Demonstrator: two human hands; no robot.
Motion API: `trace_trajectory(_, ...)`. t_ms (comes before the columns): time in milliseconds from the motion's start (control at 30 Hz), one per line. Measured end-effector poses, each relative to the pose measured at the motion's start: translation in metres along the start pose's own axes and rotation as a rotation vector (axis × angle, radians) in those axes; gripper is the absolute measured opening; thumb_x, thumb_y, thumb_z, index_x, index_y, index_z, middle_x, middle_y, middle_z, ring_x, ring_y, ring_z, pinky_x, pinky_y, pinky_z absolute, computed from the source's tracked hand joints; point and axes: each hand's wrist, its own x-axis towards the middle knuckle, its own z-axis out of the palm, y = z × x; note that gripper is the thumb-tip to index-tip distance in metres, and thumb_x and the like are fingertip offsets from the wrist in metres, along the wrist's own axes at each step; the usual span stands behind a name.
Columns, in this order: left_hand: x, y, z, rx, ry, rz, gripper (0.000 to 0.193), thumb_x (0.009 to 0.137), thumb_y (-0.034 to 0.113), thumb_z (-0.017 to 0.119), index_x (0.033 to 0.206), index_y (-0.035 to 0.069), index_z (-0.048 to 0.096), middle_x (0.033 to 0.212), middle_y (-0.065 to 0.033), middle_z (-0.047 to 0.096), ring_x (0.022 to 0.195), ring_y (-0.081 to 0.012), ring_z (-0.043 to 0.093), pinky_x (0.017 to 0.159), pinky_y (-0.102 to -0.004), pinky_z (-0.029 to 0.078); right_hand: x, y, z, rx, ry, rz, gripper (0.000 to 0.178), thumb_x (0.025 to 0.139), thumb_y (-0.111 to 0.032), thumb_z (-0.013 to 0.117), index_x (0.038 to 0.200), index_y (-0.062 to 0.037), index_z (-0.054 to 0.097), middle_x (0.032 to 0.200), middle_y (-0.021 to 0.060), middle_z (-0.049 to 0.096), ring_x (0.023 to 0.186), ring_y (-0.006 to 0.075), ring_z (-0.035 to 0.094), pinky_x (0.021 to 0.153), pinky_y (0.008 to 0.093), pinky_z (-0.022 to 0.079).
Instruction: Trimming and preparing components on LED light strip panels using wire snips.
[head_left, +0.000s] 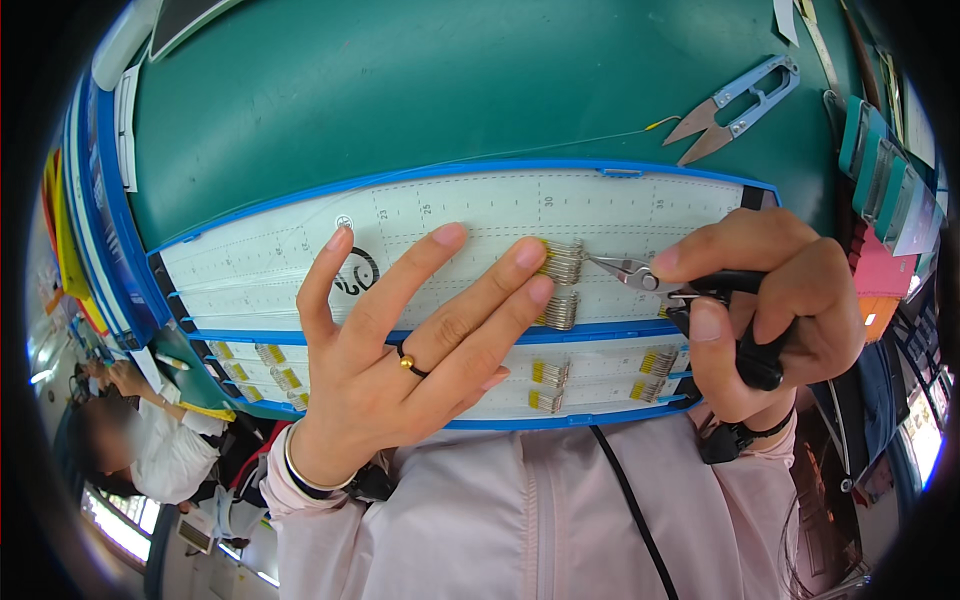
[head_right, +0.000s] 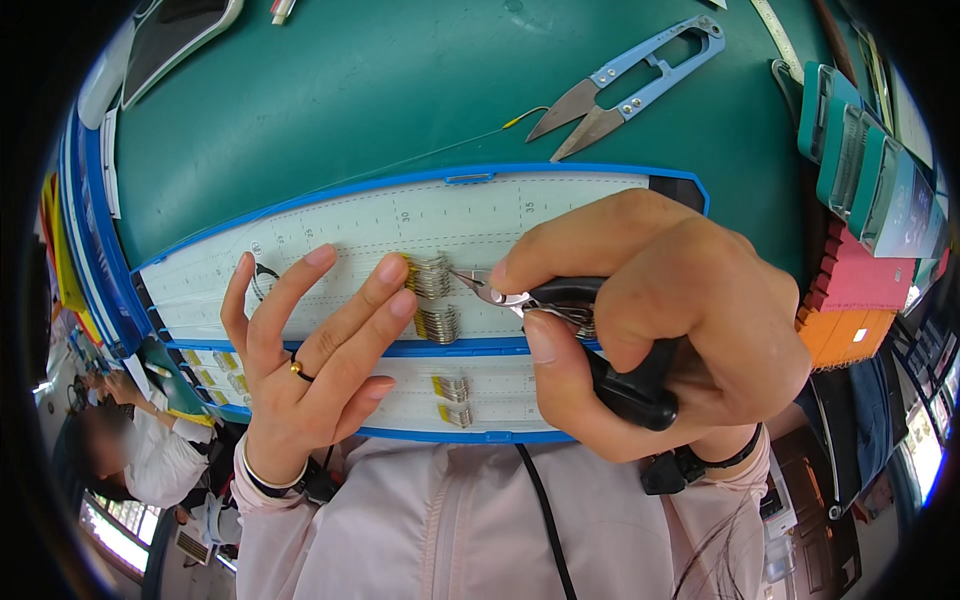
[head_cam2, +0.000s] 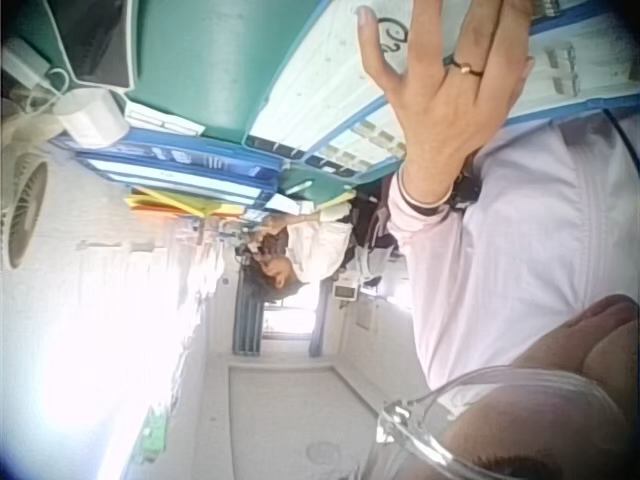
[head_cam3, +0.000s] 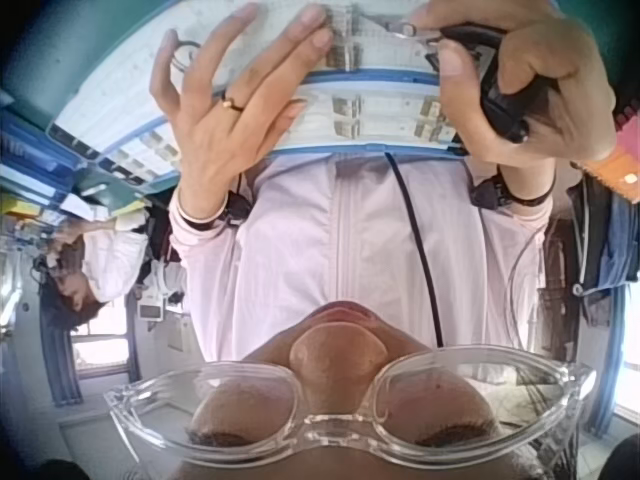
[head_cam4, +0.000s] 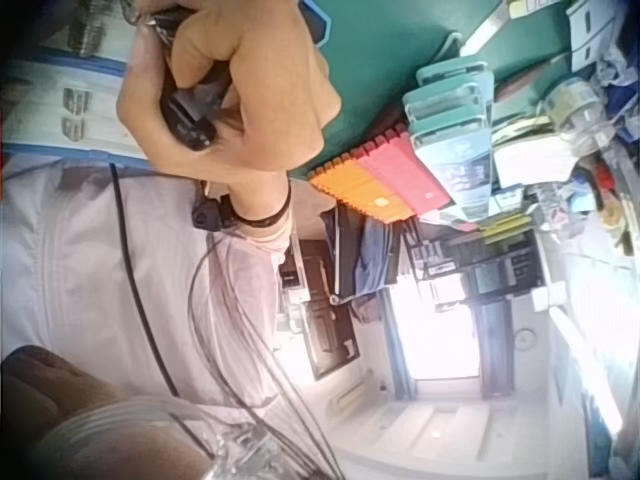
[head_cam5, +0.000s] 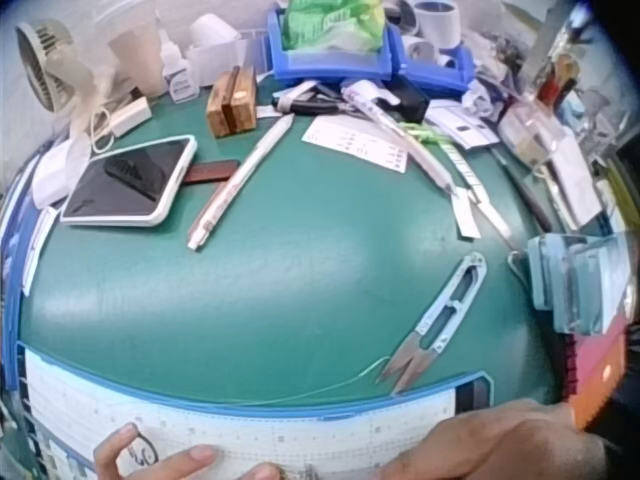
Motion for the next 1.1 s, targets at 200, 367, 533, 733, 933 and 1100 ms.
trace_trajectory(200,-0.0003,0.0000,0.0007,-0.007,-0.006,-0.003,0.041,0.100,0.042,0.043,0.124,0.016,0.065,0.128,0.0020,0.065,0.125,-0.0266,0.049,0.114,-0.0530,0.020,0.0012,-0.0010,0.0002,0.007,-0.009,0.008,0.025,0.080,0.003,0.060,0.084,-0.0079,0.038,0.089,0.0255,0.068,0.070,0.0169,0.060,0.066,0.0290,0.049)
trace_trajectory(367,0.0000,-0.0003,0.0014,-0.006,-0.003,-0.001,0.041,0.100,0.042,0.043,0.124,0.016,0.065,0.127,0.0020,0.066,0.125,-0.0267,0.049,0.114,-0.0529,0.021,0.0008,-0.0019,0.0005,0.026,-0.003,0.025,0.025,0.080,0.003,0.060,0.084,-0.0079,0.037,0.090,0.0258,0.068,0.070,0.0168,0.059,0.066,0.0294,0.049)
trace_trajectory(533,-0.0001,-0.0005,0.0006,-0.009,-0.004,-0.003,0.041,0.100,0.042,0.043,0.123,0.016,0.065,0.126,0.0021,0.066,0.125,-0.0267,0.049,0.114,-0.0531,0.020,0.0014,0.0009,-0.0007,-0.029,-0.023,-0.030,0.026,0.078,0.004,0.060,0.083,-0.0074,0.038,0.090,0.0270,0.068,0.067,0.0163,0.059,0.063,0.0275,0.048)
trace_trajectory(733,-0.0001,-0.0002,0.0015,-0.001,0.024,0.007,0.041,0.101,0.041,0.042,0.123,0.015,0.065,0.125,0.0014,0.067,0.124,-0.0263,0.049,0.114,-0.0520,0.021,0.0048,0.0071,0.0018,0.020,-0.066,-0.133,0.027,0.077,0.006,0.061,0.084,-0.0066,0.038,0.090,0.0298,0.066,0.061,0.0151,0.056,0.055,0.0245,0.046)
trace_trajectory(933,-0.0039,0.0037,-0.0020,0.027,0.098,-0.071,0.029,0.099,0.030,0.048,0.113,0.020,0.070,0.119,0.0069,0.069,0.118,-0.0170,0.055,0.111,-0.0482,0.029,0.0026,0.0070,0.0053,0.047,-0.001,-0.098,0.028,0.078,0.004,0.063,0.084,-0.0060,0.038,0.090,0.0290,0.066,0.063,0.0152,0.058,0.058,0.0257,0.047)
trace_trajectory(1100,-0.0035,0.0027,0.0004,0.026,0.125,-0.074,0.027,0.097,0.029,0.050,0.109,0.019,0.072,0.117,0.0064,0.070,0.115,-0.0174,0.056,0.110,-0.0474,0.031,0.0004,0.0048,0.0038,0.006,-0.013,-0.076,0.028,0.078,0.003,0.063,0.084,-0.0062,0.038,0.090,0.0289,0.066,0.066,0.0163,0.059,0.060,0.0266,0.048)
